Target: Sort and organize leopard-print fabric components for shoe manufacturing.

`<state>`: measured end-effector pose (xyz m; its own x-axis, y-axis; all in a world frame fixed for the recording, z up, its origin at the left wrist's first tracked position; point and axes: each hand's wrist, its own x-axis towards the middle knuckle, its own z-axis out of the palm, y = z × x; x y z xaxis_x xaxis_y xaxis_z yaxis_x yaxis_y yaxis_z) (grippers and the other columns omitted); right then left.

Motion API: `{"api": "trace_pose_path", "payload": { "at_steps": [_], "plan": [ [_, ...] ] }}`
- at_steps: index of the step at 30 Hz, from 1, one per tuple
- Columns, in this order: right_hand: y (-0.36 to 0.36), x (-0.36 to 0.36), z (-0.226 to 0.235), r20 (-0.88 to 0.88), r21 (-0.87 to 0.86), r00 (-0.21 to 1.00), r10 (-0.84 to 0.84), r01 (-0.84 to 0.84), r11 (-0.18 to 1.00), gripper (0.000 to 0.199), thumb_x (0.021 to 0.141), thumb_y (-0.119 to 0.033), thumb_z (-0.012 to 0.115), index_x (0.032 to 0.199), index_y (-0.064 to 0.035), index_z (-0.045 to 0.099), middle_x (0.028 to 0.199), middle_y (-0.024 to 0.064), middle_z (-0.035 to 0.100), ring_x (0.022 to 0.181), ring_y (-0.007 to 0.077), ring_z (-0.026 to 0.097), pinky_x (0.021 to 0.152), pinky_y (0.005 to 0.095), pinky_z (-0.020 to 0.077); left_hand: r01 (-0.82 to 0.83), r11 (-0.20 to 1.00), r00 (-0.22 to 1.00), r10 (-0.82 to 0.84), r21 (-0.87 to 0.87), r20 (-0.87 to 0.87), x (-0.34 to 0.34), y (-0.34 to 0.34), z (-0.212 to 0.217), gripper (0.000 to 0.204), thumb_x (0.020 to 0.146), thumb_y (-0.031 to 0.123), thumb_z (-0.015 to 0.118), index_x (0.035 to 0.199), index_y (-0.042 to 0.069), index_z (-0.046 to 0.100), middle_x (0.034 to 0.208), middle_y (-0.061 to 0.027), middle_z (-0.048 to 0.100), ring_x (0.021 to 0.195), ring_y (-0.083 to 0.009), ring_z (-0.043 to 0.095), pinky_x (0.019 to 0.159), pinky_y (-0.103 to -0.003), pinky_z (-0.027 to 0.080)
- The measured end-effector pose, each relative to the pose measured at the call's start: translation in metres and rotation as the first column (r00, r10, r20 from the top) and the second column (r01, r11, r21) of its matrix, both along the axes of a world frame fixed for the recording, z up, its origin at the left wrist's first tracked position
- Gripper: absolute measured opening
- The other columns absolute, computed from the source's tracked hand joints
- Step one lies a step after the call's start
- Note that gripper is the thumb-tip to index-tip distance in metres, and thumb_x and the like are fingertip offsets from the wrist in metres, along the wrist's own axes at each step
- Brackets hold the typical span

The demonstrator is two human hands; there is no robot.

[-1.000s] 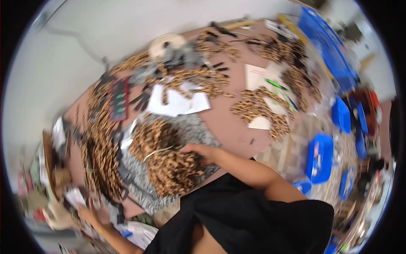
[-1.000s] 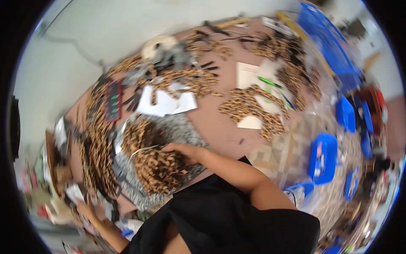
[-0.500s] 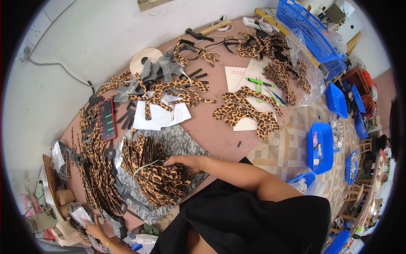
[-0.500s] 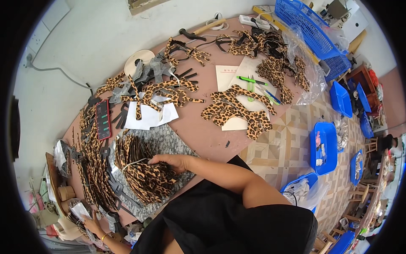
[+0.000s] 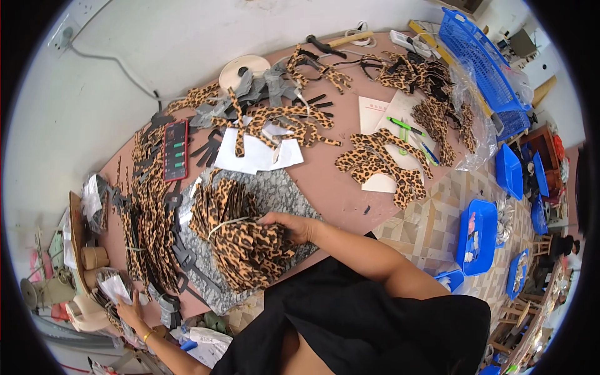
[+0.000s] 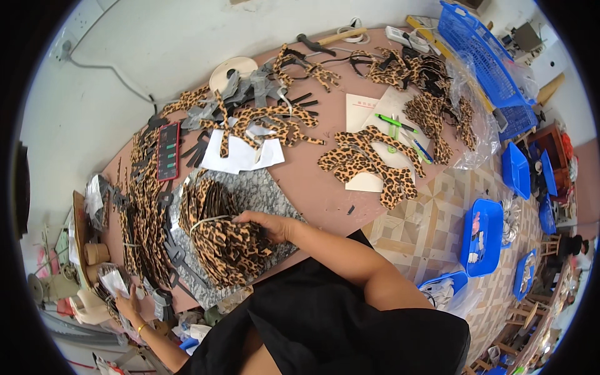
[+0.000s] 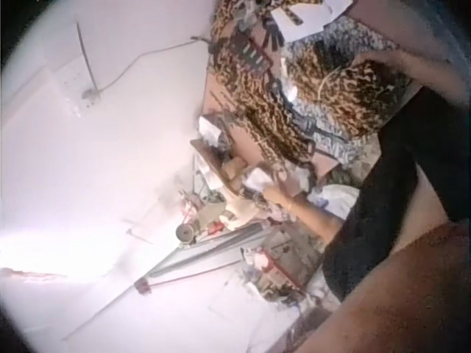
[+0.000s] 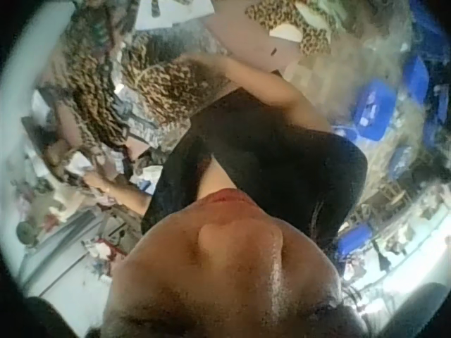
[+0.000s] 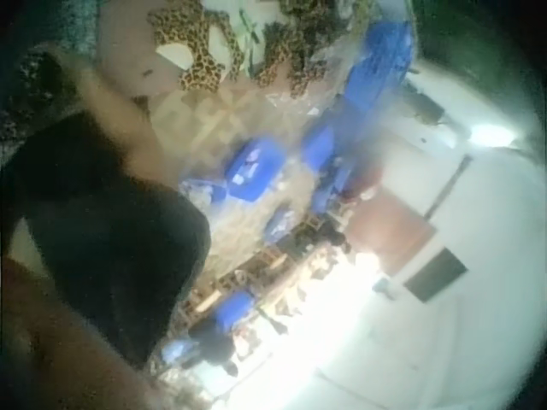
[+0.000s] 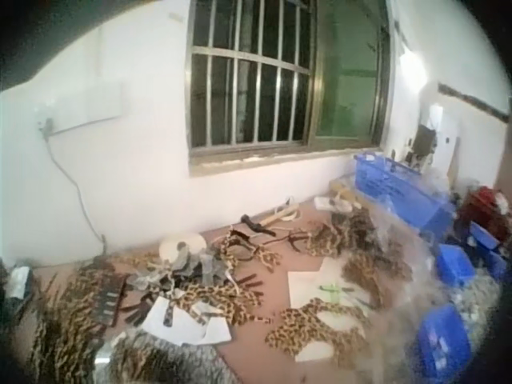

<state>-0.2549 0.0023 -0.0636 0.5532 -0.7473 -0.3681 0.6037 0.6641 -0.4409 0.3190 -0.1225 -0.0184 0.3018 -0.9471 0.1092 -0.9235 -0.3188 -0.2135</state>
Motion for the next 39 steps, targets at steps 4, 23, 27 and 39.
{"api": "trace_pose_path", "payload": {
  "at_steps": [4, 23, 27, 39],
  "plan": [
    [0.000, -0.003, -0.003, 0.044, 0.009, 0.998, -0.053, 0.052, 0.999, 0.050, 0.088, -0.042, 0.060, 0.119, -0.0030, 0.063, 0.112, 0.0114, 0.068, 0.097, 0.0223, 0.068, 0.090, 0.0398, 0.0541, 0.020, 1.000, 1.000, -0.020, 0.006, -0.006, -0.004, 0.000, -0.001, 0.094, 0.073, 0.070, 0.065, 0.135, 0.000, 0.053, 0.122, -0.0321, 0.056, 0.116, -0.0445, 0.053, 0.099, -0.047, 0.043],
    [-0.019, 0.008, -0.031, -0.094, 0.028, 0.990, -0.102, 0.105, 0.994, 0.047, 0.094, -0.035, 0.050, 0.122, 0.0024, 0.059, 0.116, 0.0152, 0.066, 0.103, 0.0251, 0.065, 0.087, 0.0400, 0.0551, 0.194, 0.899, 0.956, -0.264, -0.393, -0.131, 0.006, -0.001, 0.019, 0.008, 0.080, 0.009, 0.058, 0.082, 0.004, 0.064, 0.086, -0.0144, 0.061, 0.088, -0.0334, 0.063, 0.077, -0.044, 0.051],
    [-0.024, 0.011, -0.025, -0.167, 0.025, 0.983, -0.078, 0.084, 0.996, 0.047, 0.094, -0.035, 0.050, 0.122, 0.0024, 0.059, 0.116, 0.0153, 0.066, 0.103, 0.0251, 0.065, 0.087, 0.0398, 0.0551, 0.097, 0.659, 0.922, -0.341, -0.746, -0.182, -0.001, -0.031, 0.044, 0.009, 0.079, 0.006, 0.057, 0.078, 0.001, 0.064, 0.077, -0.0172, 0.060, 0.078, -0.0357, 0.062, 0.071, -0.045, 0.049],
    [-0.047, 0.058, -0.001, -0.376, -0.111, 0.924, 0.064, -0.113, 0.987, 0.047, 0.095, -0.035, 0.049, 0.122, 0.0025, 0.059, 0.116, 0.0154, 0.066, 0.103, 0.0250, 0.065, 0.087, 0.0392, 0.0549, 0.161, 0.776, 0.780, -0.479, -0.610, -0.403, -0.114, -0.115, 0.025, 0.035, 0.083, 0.036, 0.068, 0.099, 0.004, 0.070, 0.098, -0.0161, 0.068, 0.094, -0.0344, 0.062, 0.082, -0.043, 0.049]
  ]
}}
